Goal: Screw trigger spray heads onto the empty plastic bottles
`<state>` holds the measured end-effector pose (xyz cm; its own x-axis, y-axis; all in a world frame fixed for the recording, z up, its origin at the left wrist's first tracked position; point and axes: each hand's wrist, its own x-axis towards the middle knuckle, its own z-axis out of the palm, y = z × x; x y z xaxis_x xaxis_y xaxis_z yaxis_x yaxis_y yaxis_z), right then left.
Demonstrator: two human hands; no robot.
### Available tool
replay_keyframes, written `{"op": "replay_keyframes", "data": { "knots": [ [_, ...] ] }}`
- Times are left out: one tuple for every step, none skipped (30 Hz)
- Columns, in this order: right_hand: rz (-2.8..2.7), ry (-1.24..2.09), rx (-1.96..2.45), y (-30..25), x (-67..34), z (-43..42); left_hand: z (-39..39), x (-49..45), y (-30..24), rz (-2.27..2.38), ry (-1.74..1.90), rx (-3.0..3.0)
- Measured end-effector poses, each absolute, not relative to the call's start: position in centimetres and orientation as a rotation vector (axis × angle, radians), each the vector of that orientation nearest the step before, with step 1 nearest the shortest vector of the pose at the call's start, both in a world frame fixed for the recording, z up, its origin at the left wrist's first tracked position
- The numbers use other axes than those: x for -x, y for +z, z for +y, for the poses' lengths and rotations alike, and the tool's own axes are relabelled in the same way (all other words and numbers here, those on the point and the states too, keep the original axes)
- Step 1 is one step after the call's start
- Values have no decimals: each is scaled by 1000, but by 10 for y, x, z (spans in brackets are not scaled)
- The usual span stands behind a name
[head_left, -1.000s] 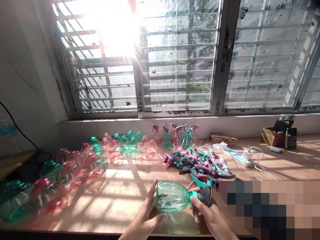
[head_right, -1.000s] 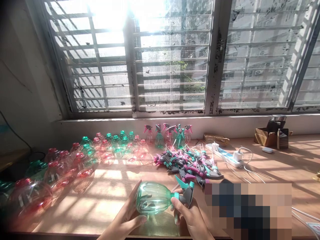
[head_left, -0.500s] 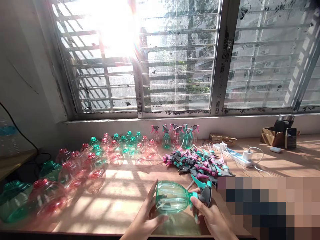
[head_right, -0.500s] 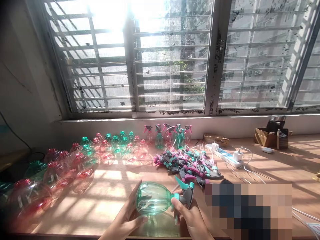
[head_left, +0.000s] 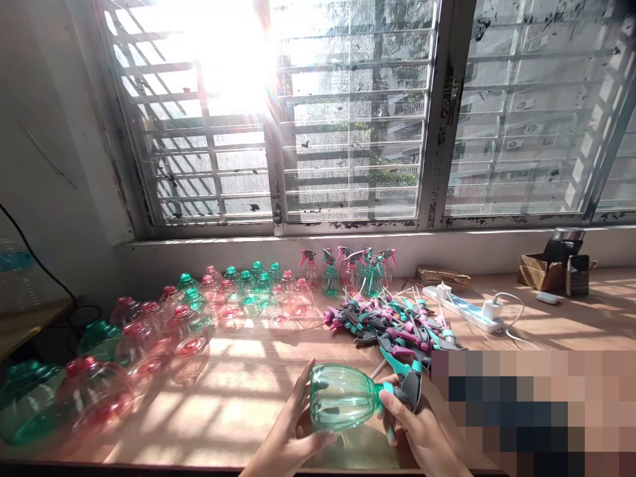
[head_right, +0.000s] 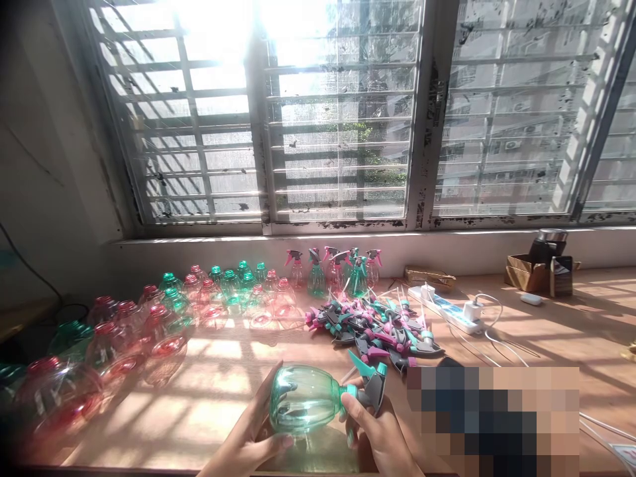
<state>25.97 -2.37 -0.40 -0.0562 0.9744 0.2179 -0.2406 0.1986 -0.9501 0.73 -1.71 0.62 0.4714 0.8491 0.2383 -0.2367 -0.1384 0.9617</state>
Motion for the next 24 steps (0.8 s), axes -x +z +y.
{"op": "replay_keyframes", "data": {
  "knots": [
    [-1184,1209,843,-4,-260,-24,-17,-8,6,583,1035,-1400],
    [-1184,1204,844,-6,-260,-24,-18,-8,7,590,1033,-1398],
    [-1184,1197,845,-7,-260,-24,-19,-9,9,600,1033,-1397],
    [-1184,1191,847,-10,-260,-23,-21,-10,11,612,1030,-1398],
    [-1185,1186,848,-12,-260,-23,-22,-10,14,624,1032,-1399],
    [-1185,1184,848,-13,-260,-22,-23,-10,16,635,1038,-1397],
    [-1186,1184,846,-14,-260,-22,-24,-10,18,644,1049,-1394],
    [-1184,1187,845,-15,-260,-21,-24,-9,19,654,1062,-1384],
    [-1181,1192,845,-14,-260,-21,-24,-9,20,664,1070,-1373],
    [-1177,1195,845,-14,-260,-21,-23,-8,20,670,1070,-1362],
    [-1172,1197,845,-13,-259,-22,-22,-7,19,673,1067,-1355],
    [-1167,1197,844,-12,-259,-22,-21,-7,18,671,1062,-1358],
    [-1162,1195,842,-12,-259,-22,-20,-6,16,668,1057,-1368],
    [-1160,1192,838,-12,-259,-22,-20,-6,15,662,1055,-1380],
    [-1158,1191,831,-12,-259,-22,-20,-7,15,657,1057,-1389],
    [-1155,1191,827,-13,-259,-22,-21,-7,15,653,1062,-1395],
    [-1152,1194,825,-13,-259,-22,-22,-8,15,654,1065,-1396],
    [-1150,1197,824,-14,-259,-21,-23,-9,16,659,1065,-1396],
    [-1146,1198,824,-15,-259,-21,-24,-10,17,664,1066,-1393],
    [-1146,1201,826,-15,-260,-20,-25,-10,18,665,1063,-1393],
    [-1148,1203,829,-15,-260,-20,-26,-11,18,659,1055,-1390],
    [-1151,1202,831,-15,-260,-20,-27,-11,19,649,1043,-1385],
    [-1154,1201,831,-14,-260,-20,-27,-11,19,636,1032,-1379],
    [-1156,1200,832,-14,-260,-20,-27,-10,18,624,1032,-1377]
  ]
}}
